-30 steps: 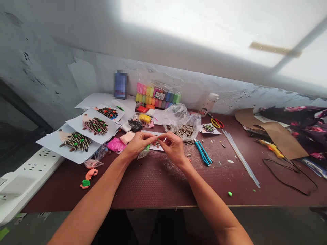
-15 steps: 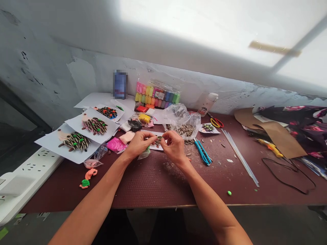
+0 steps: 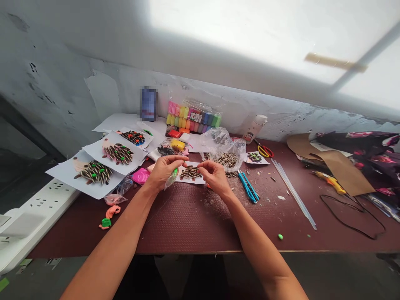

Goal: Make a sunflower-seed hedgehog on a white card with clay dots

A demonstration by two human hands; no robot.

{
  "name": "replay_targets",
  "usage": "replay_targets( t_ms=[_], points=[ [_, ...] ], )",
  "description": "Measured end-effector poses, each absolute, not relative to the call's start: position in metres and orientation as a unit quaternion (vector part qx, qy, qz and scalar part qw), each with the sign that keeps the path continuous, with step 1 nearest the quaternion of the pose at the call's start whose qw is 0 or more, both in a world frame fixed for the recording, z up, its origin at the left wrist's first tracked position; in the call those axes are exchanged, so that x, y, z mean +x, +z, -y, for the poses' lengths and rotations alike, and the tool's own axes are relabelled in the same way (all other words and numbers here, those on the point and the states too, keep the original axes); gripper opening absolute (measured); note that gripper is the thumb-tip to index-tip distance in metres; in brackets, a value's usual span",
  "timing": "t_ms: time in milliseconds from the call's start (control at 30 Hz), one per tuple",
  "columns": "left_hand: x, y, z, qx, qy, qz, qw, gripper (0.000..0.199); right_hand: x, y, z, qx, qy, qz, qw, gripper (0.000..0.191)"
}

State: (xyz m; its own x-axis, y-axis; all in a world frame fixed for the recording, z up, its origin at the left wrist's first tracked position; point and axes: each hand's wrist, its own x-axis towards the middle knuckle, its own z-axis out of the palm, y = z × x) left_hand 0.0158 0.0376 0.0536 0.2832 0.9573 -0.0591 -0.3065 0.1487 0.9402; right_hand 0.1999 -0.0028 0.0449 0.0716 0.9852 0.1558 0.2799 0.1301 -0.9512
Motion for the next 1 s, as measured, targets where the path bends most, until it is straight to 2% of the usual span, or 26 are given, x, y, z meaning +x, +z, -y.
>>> replay_targets(
  t_ms=[133,333,533,700,1000],
  points=[
    [0.013,0.053,-0.041,0.432,0.484,-0.368,0.666,0.043,0.204,0.043,-0.001,-0.544,0.398,0.568,0.472,0.033],
    [0.014,0.051,-0.042,0.444,0.485,-0.363,0.660,0.050,0.208,0.040,-0.002,-0.575,0.299,0.601,0.468,0.045],
    [0.014,0.053,-0.042,0.450,0.492,-0.364,0.651,0.050,0.210,0.031,-0.006,-0.574,0.312,0.592,0.471,0.029],
    [0.015,0.055,-0.039,0.449,0.480,-0.363,0.661,0.050,0.212,0.026,-0.010,-0.577,0.328,0.570,0.484,0.027],
    [0.017,0.058,-0.038,0.445,0.464,-0.353,0.680,0.055,0.212,0.034,-0.020,-0.593,0.274,0.598,0.464,0.018]
  ],
)
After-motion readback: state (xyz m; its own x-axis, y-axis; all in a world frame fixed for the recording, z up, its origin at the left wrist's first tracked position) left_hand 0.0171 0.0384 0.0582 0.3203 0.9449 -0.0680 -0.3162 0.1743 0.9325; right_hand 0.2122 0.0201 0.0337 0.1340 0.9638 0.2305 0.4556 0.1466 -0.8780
